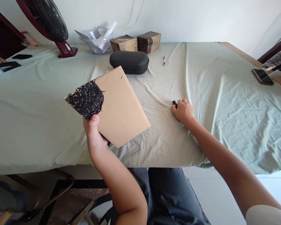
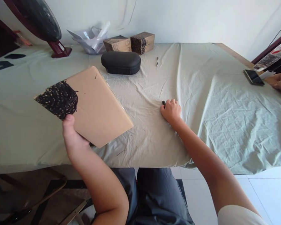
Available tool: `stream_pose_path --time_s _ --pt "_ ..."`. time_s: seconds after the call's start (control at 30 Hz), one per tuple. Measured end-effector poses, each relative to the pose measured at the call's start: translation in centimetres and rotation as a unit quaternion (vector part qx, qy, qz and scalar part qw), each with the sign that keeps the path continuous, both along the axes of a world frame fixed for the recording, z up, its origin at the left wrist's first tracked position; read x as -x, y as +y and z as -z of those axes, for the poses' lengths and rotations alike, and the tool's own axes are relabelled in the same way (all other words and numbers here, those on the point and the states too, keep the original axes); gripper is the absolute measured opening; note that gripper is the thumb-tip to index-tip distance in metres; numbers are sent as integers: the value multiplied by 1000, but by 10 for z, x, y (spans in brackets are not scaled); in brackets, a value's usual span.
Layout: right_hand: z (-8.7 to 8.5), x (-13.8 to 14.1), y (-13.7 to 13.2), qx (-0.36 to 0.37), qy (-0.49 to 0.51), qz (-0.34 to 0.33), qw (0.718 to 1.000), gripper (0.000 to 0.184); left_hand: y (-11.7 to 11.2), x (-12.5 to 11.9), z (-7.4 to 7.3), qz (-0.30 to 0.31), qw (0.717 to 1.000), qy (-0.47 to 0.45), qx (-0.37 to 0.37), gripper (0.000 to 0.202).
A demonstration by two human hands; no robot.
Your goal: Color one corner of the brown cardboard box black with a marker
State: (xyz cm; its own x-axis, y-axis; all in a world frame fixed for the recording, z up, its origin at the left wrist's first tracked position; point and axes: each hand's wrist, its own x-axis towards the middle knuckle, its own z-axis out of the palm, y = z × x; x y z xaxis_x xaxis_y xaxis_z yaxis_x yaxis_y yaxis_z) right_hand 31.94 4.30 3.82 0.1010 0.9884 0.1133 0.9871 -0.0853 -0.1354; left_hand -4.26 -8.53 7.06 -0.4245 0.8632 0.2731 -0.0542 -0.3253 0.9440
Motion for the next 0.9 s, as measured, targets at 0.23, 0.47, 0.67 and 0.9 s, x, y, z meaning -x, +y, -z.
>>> stream_pose_path --time_s 0.23,0.47,0.67,0.9 --pt "-12 -6 -10 -114 79 -34 990 69 5 -9 -11 -58 992 -108 0 71" --pt "-42 71 -56 188 537 -390 724 113 14 -25 -10 24 996 -81 -38 78" --pt "-18 91 -60 183 647 -341 657 122 15 -18 -1 110 993 29 13 86" --pt "2 78 -44 12 685 -235 689 121 11 -8 -1 -119 771 418 465 95"
